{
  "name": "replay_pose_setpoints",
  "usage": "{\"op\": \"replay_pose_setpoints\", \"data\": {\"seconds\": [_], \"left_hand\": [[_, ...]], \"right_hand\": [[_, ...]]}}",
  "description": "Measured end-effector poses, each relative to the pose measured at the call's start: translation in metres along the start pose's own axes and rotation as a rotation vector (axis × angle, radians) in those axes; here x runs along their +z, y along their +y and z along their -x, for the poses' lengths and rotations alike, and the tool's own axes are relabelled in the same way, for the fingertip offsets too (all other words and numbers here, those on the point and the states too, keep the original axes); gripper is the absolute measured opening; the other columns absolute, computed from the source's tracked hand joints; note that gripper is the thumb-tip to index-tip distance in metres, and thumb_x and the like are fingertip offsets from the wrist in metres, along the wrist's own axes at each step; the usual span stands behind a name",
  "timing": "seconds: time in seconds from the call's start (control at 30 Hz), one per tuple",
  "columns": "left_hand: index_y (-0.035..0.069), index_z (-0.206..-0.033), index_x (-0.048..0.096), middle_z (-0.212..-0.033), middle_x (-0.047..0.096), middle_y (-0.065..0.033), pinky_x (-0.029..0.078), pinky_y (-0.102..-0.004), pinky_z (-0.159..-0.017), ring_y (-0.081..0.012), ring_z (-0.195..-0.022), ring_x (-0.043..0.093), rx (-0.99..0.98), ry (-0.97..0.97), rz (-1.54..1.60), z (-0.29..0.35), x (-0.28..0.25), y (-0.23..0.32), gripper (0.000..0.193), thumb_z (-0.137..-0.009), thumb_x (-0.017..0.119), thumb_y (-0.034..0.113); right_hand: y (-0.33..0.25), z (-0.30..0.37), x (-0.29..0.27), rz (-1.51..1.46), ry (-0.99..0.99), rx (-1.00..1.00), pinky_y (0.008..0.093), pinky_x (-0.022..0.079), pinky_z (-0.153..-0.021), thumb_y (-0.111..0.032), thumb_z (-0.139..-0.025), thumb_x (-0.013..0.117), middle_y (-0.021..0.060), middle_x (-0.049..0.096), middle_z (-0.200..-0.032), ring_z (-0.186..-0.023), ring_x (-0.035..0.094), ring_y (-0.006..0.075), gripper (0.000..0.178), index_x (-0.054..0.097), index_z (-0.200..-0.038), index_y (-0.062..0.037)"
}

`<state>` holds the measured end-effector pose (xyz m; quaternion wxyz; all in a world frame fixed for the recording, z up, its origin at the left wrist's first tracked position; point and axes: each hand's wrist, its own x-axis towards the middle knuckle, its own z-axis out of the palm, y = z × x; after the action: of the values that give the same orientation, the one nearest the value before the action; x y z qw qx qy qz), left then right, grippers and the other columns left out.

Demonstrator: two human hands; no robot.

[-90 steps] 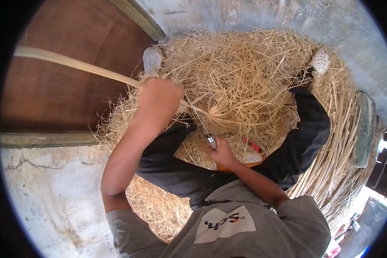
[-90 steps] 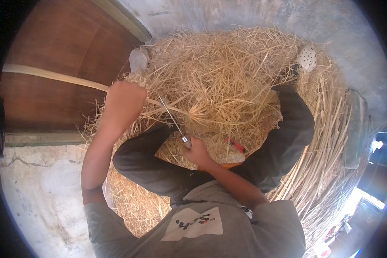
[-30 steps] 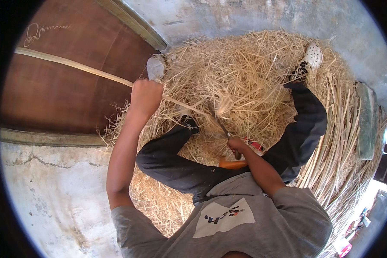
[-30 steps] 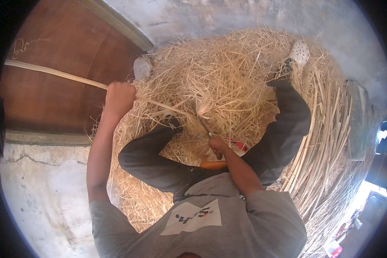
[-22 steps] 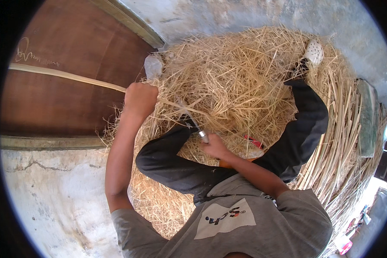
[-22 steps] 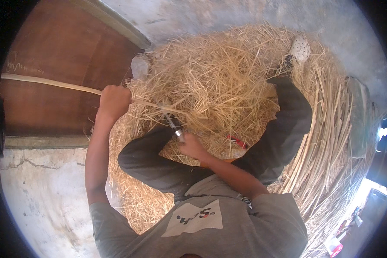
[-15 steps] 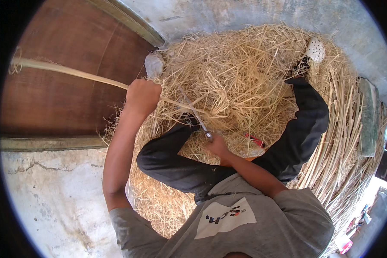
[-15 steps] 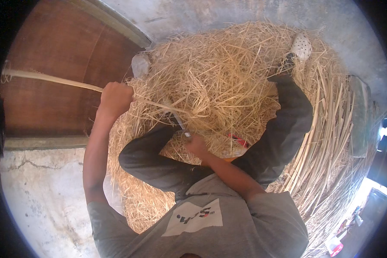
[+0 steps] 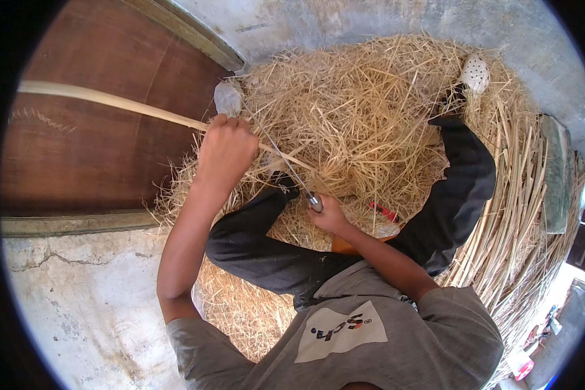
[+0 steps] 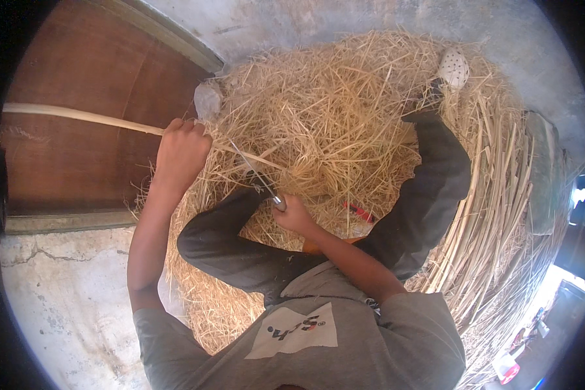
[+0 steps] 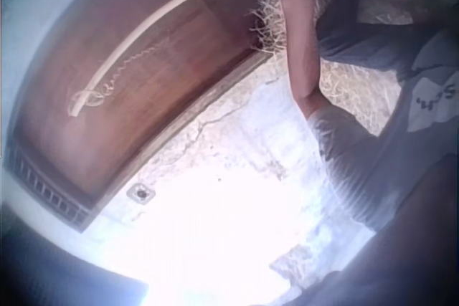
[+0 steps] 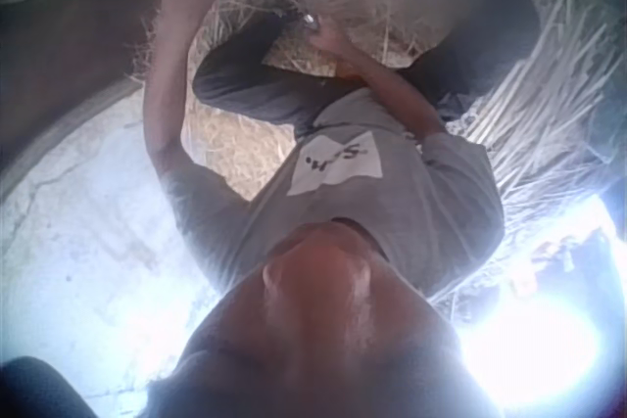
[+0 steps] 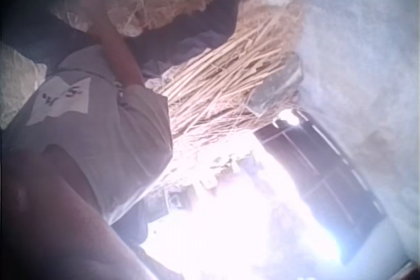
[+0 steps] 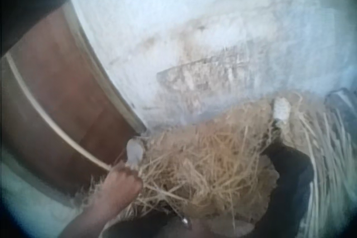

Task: The person sits on a pile of straw and uses a knife to split long bamboo strips into thinner pieces. They hold the bamboo with one hand and use the knife to carefully shave and separate the material, creating thin slivers.

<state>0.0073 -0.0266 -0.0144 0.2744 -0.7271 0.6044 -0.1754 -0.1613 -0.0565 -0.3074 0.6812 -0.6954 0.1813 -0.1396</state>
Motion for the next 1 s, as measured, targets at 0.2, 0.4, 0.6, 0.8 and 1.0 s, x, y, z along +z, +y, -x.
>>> {"op": "replay_pose_setpoints", "data": {"seconds": [0.2,0.4,0.6,0.8,1.0], "left_hand": [[0.009,-0.063,0.067,-0.071,0.063,-0.0063,0.044,-0.0317,-0.075,-0.0195,-0.074,0.063,-0.066,-0.022,0.012,0.014,0.011,-0.006,0.011,-0.072,0.06,0.011],[0.009,-0.066,0.067,-0.072,0.062,-0.0066,0.044,-0.0334,-0.074,-0.02,-0.076,0.062,-0.114,-0.049,0.032,0.035,0.019,-0.013,0.01,-0.073,0.06,0.009],[0.011,-0.068,0.067,-0.07,0.06,-0.006,0.044,-0.035,-0.072,-0.0209,-0.075,0.061,-0.097,-0.024,0.035,0.029,0.018,-0.008,0.009,-0.075,0.062,0.012],[0.011,-0.067,0.068,-0.069,0.061,-0.0068,0.045,-0.0355,-0.072,-0.0224,-0.072,0.063,-0.121,-0.064,0.053,0.044,0.021,-0.018,0.011,-0.076,0.061,0.013],[0.012,-0.068,0.069,-0.069,0.063,-0.0078,0.047,-0.0377,-0.068,-0.0241,-0.069,0.064,-0.088,-0.175,0.042,0.039,0.021,-0.016,0.013,-0.077,0.06,0.012]], "right_hand": [[0.122,0.009,-0.021,0.283,-0.055,0.481,0.041,0.05,-0.062,-0.01,-0.07,0.059,0.0202,0.059,-0.067,-0.07,0.065,0.0327,0.013,0.059,-0.076,0.001],[0.03,-0.003,-0.002,0.258,-0.137,0.032,0.042,0.049,-0.06,-0.014,-0.073,0.061,0.022,0.061,-0.073,-0.069,0.063,0.0349,0.027,0.061,-0.096,0.0001],[0.082,0.017,0.007,0.031,0.057,0.077,0.0381,0.046,-0.059,-0.013,-0.071,0.063,0.0177,0.057,-0.067,-0.059,0.055,0.0296,0.026,0.061,-0.093,0.0004],[0.195,0.023,-0.023,0.365,-0.06,0.513,0.0417,0.047,-0.047,-0.006,-0.072,0.054,0.0153,0.055,-0.06,-0.049,0.058,0.0269,0.009,0.057,-0.071,0.0022],[0.157,0.007,-0.014,0.21,-0.082,0.634,0.0438,0.05,-0.071,-0.016,-0.069,0.062,0.0257,0.063,-0.087,-0.084,0.063,0.0407,0.035,0.063,-0.1,0.0014]]}}
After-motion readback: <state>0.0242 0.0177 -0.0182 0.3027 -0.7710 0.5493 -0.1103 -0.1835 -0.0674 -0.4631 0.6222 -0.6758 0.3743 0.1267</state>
